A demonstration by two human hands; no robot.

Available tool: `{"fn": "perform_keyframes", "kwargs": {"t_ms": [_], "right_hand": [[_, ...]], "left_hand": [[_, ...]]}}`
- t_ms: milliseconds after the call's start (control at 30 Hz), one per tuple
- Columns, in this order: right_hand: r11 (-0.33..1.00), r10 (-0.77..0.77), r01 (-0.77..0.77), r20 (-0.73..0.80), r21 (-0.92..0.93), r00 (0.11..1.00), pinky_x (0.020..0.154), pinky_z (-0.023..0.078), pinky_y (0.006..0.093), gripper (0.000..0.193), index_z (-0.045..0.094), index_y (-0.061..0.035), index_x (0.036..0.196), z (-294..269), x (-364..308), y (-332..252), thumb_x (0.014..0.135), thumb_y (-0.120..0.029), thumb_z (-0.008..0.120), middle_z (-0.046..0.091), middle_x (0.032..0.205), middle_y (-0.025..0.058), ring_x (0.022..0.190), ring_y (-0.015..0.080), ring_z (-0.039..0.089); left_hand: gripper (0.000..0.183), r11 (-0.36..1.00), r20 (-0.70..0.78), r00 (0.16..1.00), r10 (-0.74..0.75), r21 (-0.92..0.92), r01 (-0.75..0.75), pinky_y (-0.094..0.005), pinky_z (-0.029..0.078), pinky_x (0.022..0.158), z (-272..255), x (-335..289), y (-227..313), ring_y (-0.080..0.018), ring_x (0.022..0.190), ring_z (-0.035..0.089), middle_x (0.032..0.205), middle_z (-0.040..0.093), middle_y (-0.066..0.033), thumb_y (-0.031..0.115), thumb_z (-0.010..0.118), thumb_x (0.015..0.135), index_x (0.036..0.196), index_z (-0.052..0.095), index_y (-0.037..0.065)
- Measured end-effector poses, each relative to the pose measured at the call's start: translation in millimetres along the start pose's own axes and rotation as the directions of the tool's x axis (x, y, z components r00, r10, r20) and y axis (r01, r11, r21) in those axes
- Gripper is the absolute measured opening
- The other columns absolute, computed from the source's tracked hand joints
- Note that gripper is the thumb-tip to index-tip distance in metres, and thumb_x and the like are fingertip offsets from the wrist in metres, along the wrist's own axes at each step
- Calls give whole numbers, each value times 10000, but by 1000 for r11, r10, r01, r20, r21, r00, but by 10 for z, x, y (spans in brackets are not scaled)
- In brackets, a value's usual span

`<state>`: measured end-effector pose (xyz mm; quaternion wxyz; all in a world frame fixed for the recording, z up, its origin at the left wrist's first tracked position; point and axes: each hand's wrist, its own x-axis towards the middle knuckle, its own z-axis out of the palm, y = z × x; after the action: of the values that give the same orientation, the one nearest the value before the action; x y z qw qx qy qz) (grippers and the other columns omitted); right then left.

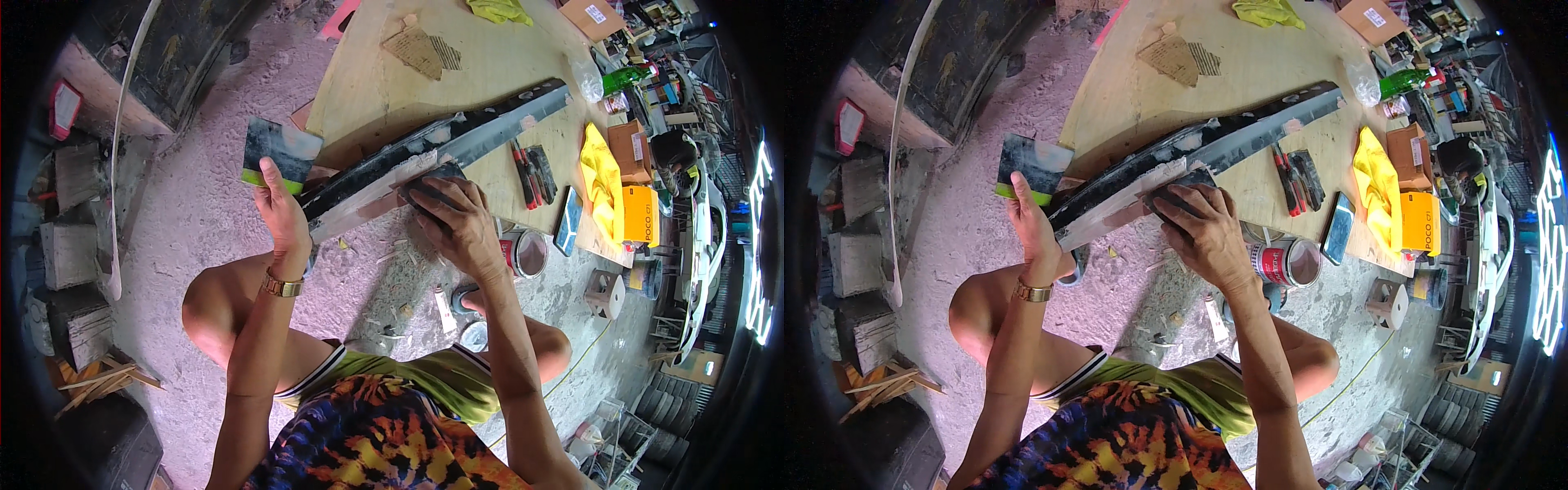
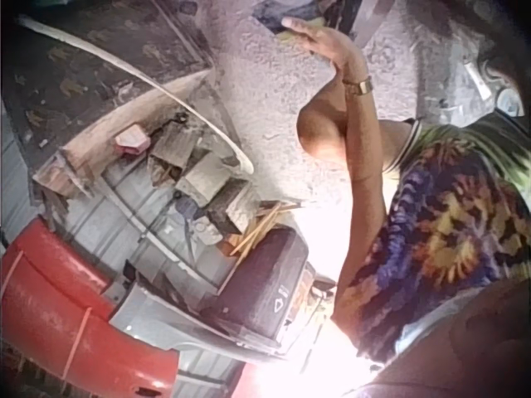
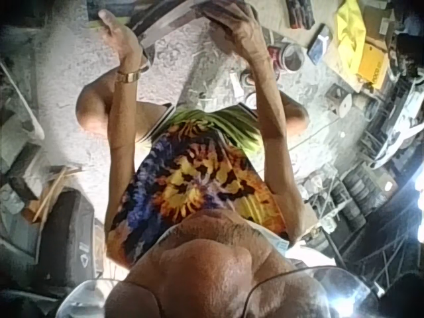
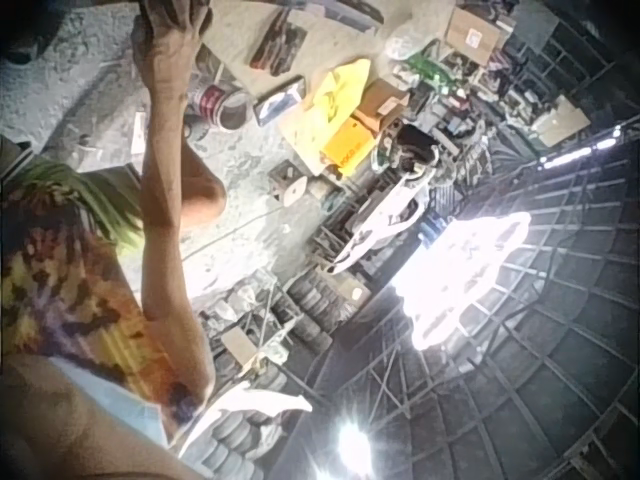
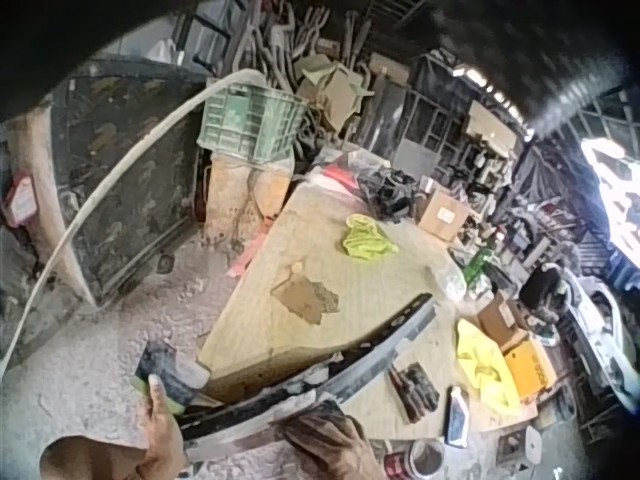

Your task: Sanding a black car part using sandpaper and water at a workbench.

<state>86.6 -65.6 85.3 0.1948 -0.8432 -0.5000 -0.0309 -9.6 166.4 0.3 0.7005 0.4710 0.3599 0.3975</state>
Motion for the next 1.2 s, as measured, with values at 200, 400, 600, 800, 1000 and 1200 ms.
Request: {"fn": "perform_keyframes", "kwargs": {"t_ms": [200, 400, 600, 800, 1000, 1200], "right_hand": [[999, 0, 1, 27, -35, 1000, 1011, 383, 447, 384, 660, -182, 1172, 24, 27, 60, 790, -180, 697, 580, 1242, 46, 1149, 276, 513], [999, 32, -30, 41, -35, 999, 1009, 398, 421, 381, 683, -158, 1158, -6, -60, 44, 778, -162, 710, 596, 1247, 42, 1152, 276, 528], [998, 58, -57, 64, -8, 996, 995, 411, 423, 374, 690, -148, 1138, -147, -187, -32, 765, -134, 715, 600, 1236, 46, 1139, 284, 535], [997, 67, -69, -45, -44, 997, 1004, 380, 451, 388, 672, -170, 1166, -81, -60, 93, 779, -176, 691, 583, 1232, 63, 1140, 301, 515], [983, 148, -150, -21, -109, 989, 1028, 370, 430, 347, 682, -177, 1176, -48, -1, 102, 829, -189, 668, 569, 1268, 64, 1170, 301, 508], [988, 141, -140, 22, -71, 990, 1006, 368, 451, 380, 666, -186, 1183, -66, -57, 40, 803, -191, 681, 577, 1226, 68, 1143, 307, 503]], "left_hand": [[579, 1000, -10, 1000, 1, -26, -2, -273, 408, 865, 31, -14, 13, -138, 933, 518, 1038, 590, -37, 559, 537, 935, 1148, 560, 22], [623, 999, -19, 999, -36, -2, 36, -274, 402, 884, 43, -33, 70, -149, 966, 514, 1078, 589, -55, 578, 547, 920, 1168, 567, 7], [579, 999, -64, 997, -36, 13, 36, -269, 417, 849, 62, -37, 83, -131, 929, 523, 1051, 593, -39, 554, 536, 936, 1130, 568, 9], [524, 998, -72, 997, -3, 58, 7, -254, 423, 811, 62, -37, 64, -108, 875, 525, 988, 601, -19, 522, 520, 960, 1066, 583, 13], [532, 999, -87, 996, 1, 50, 4, -258, 428, 811, 81, -52, 93, -112, 872, 535, 989, 609, -27, 521, 519, 960, 1081, 583, 6], [618, 999, -34, 999, -17, 49, 19, -276, 416, 859, 46, -38, 74, -142, 936, 524, 1054, 591, -52, 579, 529, 925, 1141, 553, 1]]}}
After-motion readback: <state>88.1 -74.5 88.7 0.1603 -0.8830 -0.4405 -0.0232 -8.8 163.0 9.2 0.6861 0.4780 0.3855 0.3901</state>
